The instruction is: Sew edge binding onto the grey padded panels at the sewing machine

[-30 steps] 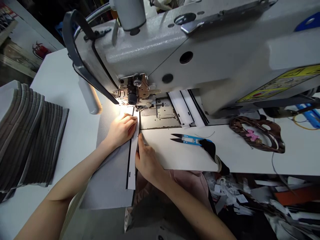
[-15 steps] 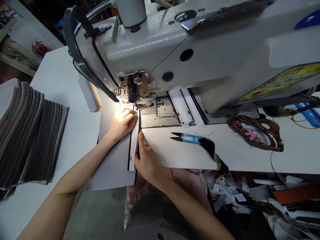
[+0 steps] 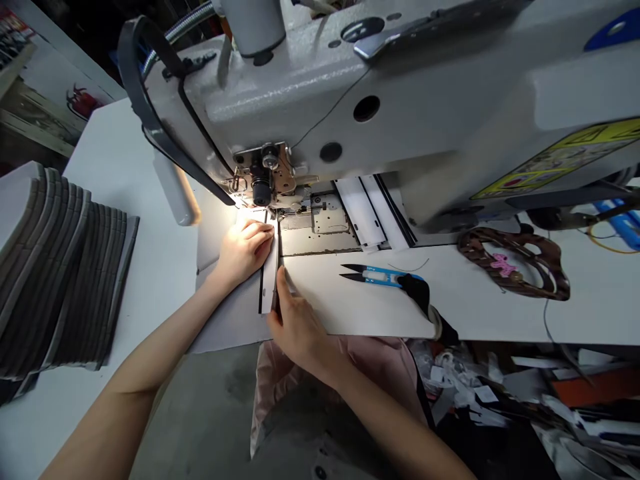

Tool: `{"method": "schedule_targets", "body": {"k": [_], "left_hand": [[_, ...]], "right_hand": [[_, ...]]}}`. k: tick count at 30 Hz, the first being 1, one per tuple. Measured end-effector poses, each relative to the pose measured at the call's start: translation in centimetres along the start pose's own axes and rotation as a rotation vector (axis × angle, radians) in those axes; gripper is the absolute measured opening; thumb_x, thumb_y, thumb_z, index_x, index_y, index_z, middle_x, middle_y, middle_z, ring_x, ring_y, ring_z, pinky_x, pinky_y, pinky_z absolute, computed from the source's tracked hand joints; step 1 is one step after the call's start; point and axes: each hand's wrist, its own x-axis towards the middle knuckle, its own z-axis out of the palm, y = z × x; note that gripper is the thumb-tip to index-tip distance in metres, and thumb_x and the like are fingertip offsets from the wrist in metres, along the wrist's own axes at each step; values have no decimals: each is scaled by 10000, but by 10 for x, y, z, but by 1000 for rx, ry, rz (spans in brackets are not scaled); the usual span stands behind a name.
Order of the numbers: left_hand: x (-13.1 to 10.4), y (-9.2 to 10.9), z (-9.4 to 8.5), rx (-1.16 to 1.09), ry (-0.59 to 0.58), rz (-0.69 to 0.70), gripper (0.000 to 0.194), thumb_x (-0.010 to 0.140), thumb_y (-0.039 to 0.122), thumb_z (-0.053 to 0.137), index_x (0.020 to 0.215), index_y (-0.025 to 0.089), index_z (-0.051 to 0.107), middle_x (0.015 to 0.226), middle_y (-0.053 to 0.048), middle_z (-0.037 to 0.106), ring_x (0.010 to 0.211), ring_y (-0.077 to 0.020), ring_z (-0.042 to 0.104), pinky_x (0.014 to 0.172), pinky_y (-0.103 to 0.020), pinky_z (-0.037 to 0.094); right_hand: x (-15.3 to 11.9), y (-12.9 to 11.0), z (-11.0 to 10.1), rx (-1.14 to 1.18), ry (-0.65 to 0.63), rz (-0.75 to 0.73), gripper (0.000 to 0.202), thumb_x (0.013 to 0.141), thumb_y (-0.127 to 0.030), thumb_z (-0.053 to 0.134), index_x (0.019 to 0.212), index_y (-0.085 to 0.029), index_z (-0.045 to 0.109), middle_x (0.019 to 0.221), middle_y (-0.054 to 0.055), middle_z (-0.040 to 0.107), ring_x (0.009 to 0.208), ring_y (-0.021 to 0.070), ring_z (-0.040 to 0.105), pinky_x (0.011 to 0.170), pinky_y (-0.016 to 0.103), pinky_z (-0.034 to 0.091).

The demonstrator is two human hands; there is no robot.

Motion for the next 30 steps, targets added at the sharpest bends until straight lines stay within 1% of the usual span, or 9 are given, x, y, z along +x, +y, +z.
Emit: {"method": "schedule_targets", "body": {"k": [2, 6, 11, 13, 15, 18, 24, 27, 30], "left_hand": [[4, -3, 1, 14, 7, -3, 184, 958, 187, 515, 870, 192, 676, 1028, -56, 736, 994, -220, 630, 812, -372, 506], [6, -2, -3, 38, -7, 3, 204, 961, 207, 523, 832, 201, 680, 995, -47, 744, 952, -222, 633, 798, -378, 500], [-7, 11, -10, 24, -38, 15, 196, 965, 213, 513, 913, 192, 701, 1041, -51, 745, 917, -215, 626, 808, -384, 515], [-10, 12, -11, 14, -31, 6, 201, 966, 209, 507, 946, 190, 706, 1062, -53, 744, 928, -215, 621, 816, -385, 520], [-9, 11, -9, 16, -21, 8, 216, 968, 212, 500, 925, 192, 711, 1051, -46, 749, 928, -217, 618, 816, -387, 520], [-3, 4, -6, 23, -19, 4, 238, 969, 222, 495, 880, 197, 715, 1025, -47, 754, 921, -226, 620, 808, -407, 514], [8, -7, -1, 21, -6, -13, 259, 973, 230, 480, 846, 203, 704, 981, -61, 740, 915, -229, 627, 832, -425, 492], [6, -6, -2, -8, -27, -12, 266, 982, 250, 481, 827, 204, 692, 951, -62, 731, 910, -224, 627, 834, -417, 487], [-1, 0, -4, -22, -41, 0, 254, 985, 258, 486, 857, 201, 697, 981, -64, 735, 893, -216, 620, 801, -396, 495]], "right_hand": [[-5, 2, 1, 30, -13, 14, 820, 910, -223, 515, 1609, -67, 115, 686, -4, 586, 577, 160, 511, 559, 268, 436], [1, 3, 1, 1, 50, 19, 835, 885, -190, 550, 1606, -70, 145, 728, 20, 629, 620, 181, 549, 649, 316, 496], [17, 1, -2, -56, 97, 29, 898, 858, -173, 592, 1601, -30, 106, 710, 27, 649, 674, 224, 604, 774, 399, 527], [21, 1, -3, -49, 120, 24, 893, 862, -181, 594, 1604, -52, 115, 710, 29, 650, 692, 239, 620, 780, 423, 537], [24, 1, -5, -14, 144, 7, 901, 860, -185, 602, 1609, -86, 111, 701, 27, 642, 708, 253, 628, 747, 430, 553], [30, 1, -7, 45, 153, -4, 922, 858, -187, 614, 1610, -94, 88, 679, 21, 620, 697, 255, 622, 664, 413, 570], [42, -5, -15, 91, 144, 62, 956, 849, -152, 614, 1608, -92, 37, 644, -34, 577, 593, 182, 572, 544, 311, 548], [47, -8, -20, 142, 134, 60, 958, 847, -128, 594, 1608, -83, 14, 594, -59, 548, 514, 166, 540, 478, 288, 511], [54, -8, -24, 153, 121, 54, 934, 856, -102, 558, 1603, -66, -1, 555, -70, 547, 460, 163, 532, 478, 295, 505]]}}
